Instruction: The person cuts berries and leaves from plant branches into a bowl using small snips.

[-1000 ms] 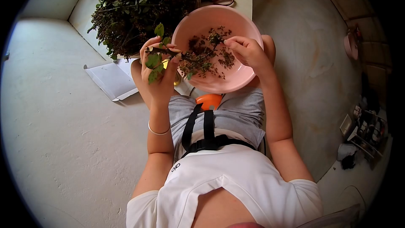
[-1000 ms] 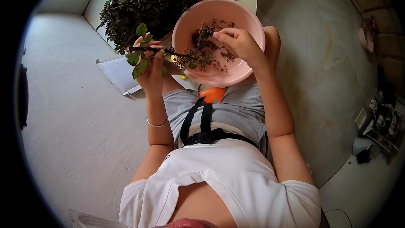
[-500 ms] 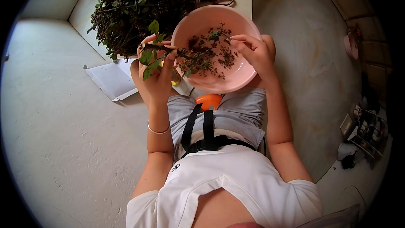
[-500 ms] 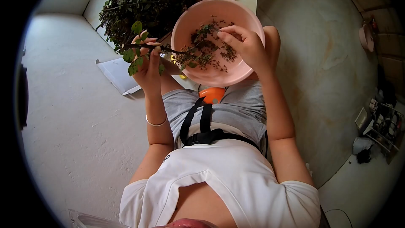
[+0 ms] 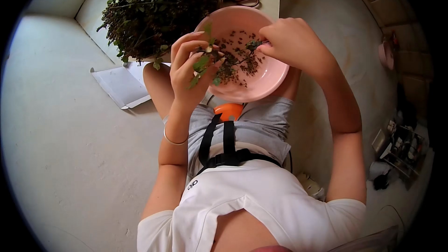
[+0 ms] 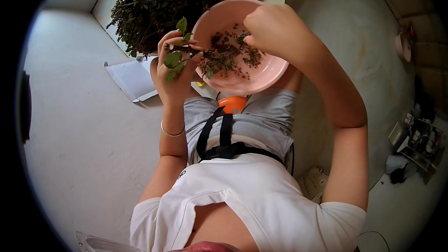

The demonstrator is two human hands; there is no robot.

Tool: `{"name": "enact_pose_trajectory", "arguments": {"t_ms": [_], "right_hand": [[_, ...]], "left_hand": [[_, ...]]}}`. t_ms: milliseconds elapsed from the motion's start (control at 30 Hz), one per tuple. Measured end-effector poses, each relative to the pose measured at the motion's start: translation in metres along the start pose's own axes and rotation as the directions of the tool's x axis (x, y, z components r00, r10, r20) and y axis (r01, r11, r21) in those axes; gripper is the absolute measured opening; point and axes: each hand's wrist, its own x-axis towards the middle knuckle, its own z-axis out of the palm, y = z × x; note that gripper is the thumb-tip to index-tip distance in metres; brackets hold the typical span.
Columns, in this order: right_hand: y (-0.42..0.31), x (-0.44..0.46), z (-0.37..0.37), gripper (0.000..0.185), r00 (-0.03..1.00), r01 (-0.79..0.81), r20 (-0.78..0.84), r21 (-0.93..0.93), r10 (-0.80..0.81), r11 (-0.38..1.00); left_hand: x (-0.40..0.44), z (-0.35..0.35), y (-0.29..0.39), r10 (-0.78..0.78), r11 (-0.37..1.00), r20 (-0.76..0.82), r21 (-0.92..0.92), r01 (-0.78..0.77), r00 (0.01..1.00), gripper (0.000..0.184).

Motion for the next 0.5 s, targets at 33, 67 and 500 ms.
{"name": "enact_pose_trajectory", "arguments": {"t_ms": [33, 67, 500], "right_hand": [[0.000, 0.004, -0.001, 0.022, 1.000, 0.002, 0.001, -0.001, -0.002, 1.000], [-0.001, 0.009, -0.001, 0.021, 0.999, -0.002, 0.040, -0.038, 0.004, 0.999], [0.047, 0.028, 0.013, 0.030, 0.961, -0.018, 0.256, 0.447, -0.108, 0.894]], "left_hand": [[0.000, 0.001, -0.001, -0.002, 1.000, -0.002, 0.001, 0.002, 1.000, 0.024], [-0.002, 0.003, -0.005, 0.057, 0.998, 0.004, 0.010, -0.057, 0.998, 0.025], [-0.009, 0.007, -0.010, 0.135, 0.991, -0.004, -0.017, -0.135, 0.991, 0.014]]}}
